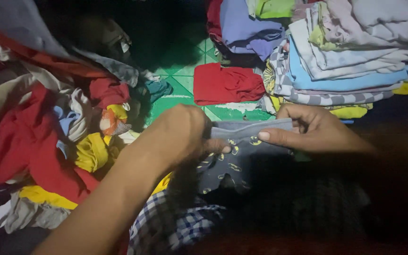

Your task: Folding a pile of assorted laundry including shirts, underwear, and socks.

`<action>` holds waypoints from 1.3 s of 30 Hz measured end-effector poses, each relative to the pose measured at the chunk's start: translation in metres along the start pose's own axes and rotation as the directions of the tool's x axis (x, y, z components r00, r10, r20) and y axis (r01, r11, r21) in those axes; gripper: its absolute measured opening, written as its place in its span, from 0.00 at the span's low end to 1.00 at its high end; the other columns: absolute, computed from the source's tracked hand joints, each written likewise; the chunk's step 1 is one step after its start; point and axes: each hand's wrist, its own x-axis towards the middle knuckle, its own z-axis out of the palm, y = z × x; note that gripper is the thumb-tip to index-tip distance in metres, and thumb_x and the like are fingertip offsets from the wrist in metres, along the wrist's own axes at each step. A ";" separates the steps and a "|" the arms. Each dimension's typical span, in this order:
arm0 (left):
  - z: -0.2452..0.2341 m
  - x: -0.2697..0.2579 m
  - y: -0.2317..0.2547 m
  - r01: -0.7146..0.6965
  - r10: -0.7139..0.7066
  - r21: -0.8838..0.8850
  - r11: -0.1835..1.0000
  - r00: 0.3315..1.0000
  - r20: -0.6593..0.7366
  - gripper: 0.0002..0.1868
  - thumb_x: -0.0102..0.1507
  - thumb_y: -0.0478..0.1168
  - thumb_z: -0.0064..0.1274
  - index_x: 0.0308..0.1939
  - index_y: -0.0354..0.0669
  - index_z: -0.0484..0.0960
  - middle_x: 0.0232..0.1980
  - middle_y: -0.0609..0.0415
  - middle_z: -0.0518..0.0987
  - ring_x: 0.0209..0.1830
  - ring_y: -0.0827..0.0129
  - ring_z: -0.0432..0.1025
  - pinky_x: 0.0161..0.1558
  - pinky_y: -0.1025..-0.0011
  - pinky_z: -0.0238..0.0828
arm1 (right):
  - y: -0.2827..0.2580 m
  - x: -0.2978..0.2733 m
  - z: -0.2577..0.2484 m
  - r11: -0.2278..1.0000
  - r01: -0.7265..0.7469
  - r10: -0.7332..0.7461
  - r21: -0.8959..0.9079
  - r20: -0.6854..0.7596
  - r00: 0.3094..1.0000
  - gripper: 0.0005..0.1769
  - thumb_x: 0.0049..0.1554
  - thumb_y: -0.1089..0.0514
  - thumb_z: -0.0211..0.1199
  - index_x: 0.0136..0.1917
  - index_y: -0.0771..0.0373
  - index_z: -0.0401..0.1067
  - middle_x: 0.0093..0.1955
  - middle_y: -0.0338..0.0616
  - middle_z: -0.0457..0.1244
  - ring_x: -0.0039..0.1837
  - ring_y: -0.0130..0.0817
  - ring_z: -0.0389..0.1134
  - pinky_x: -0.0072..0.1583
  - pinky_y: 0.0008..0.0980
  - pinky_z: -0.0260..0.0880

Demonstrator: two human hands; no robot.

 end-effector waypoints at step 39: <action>-0.001 0.008 -0.004 0.070 0.011 -0.484 0.872 0.987 0.163 0.25 0.57 0.57 0.62 0.47 0.43 0.79 0.39 0.43 0.84 0.40 0.56 0.79 0.41 0.59 0.75 | -0.016 0.027 -0.016 0.959 0.126 -0.173 0.255 0.171 0.970 0.25 0.56 0.60 0.69 0.67 0.65 0.75 0.51 0.50 0.74 0.51 0.33 0.75 0.52 0.34 0.77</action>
